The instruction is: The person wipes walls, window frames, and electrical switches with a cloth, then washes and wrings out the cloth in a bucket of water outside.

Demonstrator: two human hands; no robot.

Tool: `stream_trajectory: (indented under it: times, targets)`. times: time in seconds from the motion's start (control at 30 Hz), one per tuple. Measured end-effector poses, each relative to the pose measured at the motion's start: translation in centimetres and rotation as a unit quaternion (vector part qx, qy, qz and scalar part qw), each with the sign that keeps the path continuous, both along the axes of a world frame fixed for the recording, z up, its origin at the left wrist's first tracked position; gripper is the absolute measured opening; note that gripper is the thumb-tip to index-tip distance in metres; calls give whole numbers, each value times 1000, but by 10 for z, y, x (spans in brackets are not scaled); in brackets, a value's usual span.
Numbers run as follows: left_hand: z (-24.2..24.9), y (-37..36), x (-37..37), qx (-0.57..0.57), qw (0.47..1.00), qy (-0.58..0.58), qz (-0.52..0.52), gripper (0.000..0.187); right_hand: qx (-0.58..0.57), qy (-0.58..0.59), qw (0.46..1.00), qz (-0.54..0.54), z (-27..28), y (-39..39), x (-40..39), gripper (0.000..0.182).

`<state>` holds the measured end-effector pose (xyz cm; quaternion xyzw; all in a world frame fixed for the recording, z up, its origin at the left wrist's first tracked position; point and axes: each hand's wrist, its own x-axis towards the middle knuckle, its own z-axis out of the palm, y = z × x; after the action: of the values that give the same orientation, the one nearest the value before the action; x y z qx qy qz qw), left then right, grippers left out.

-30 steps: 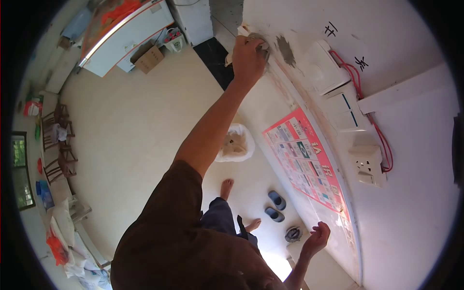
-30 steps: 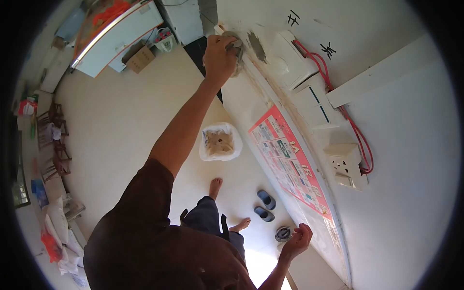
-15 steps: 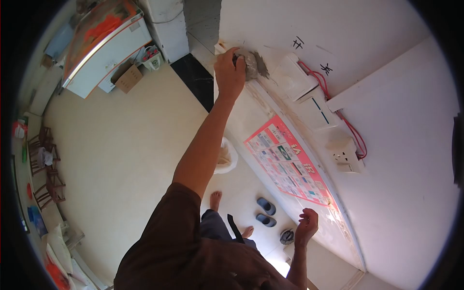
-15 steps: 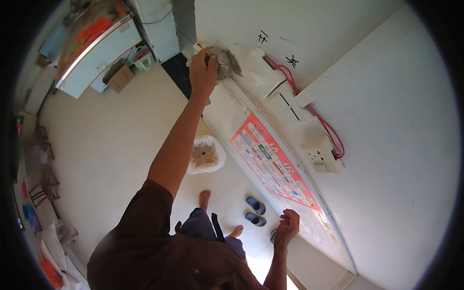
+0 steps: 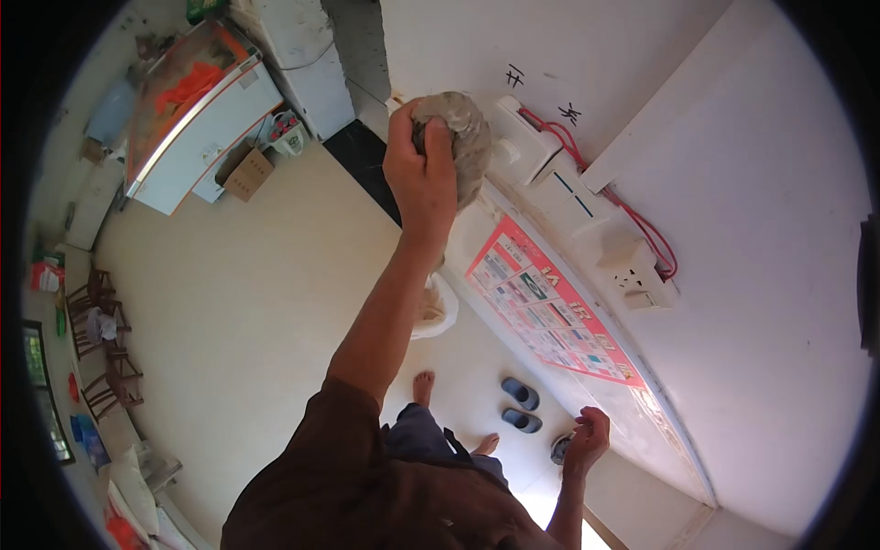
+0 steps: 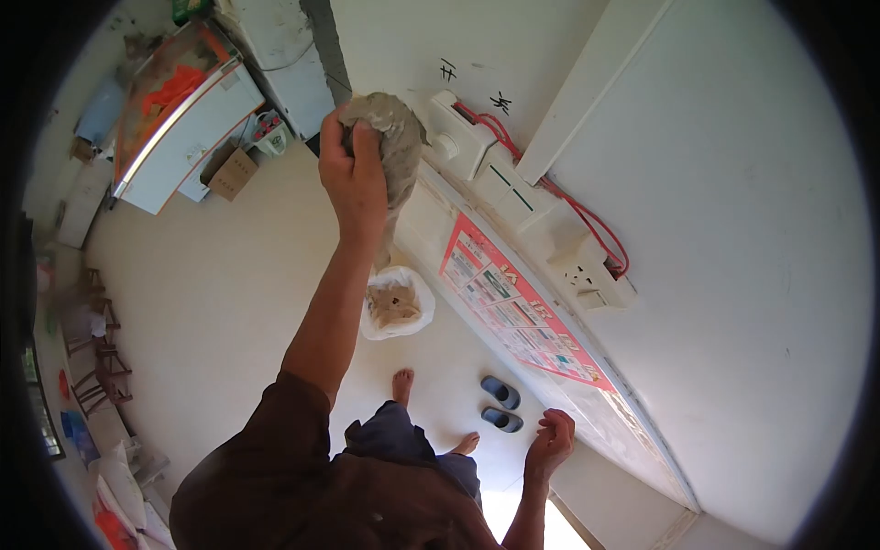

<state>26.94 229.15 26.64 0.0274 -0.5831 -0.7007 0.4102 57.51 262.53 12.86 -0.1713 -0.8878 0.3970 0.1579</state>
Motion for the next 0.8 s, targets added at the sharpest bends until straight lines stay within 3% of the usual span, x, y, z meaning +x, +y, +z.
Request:
stream_trajectory:
  times: [0.07, 0.1, 0.17, 0.53, 0.63, 0.73, 0.8]
  targets:
    - [28, 1, -35, -170, 982, 36, 76, 20, -12, -3, 1000, 6, -11, 4, 7, 30]
    - [27, 4, -47, -172, 981, 36, 79, 20, -13, -2, 1000, 9, -10, 5, 10, 30]
    - [18, 12, -58, -348, 919, 106, 151, 22, -7, 4, 1000, 10, -9, 7, 15, 30]
    - [11, 60, 8, -337, 925, 70, 162, 20, 3, 18, 999, -27, -24, 36, 54, 27]
    - [17, 80, 28, -333, 933, 11, 135, 21, -16, 23, 999, -34, -12, 31, 47, 29]
    - [22, 79, 38, -312, 949, 1, 50, 20, -2, 41, 999, -5, -12, 35, 41, 31]
    - [30, 58, 25, -304, 951, 9, 54, 20, -19, 37, 999, -18, -11, 34, 41, 31]
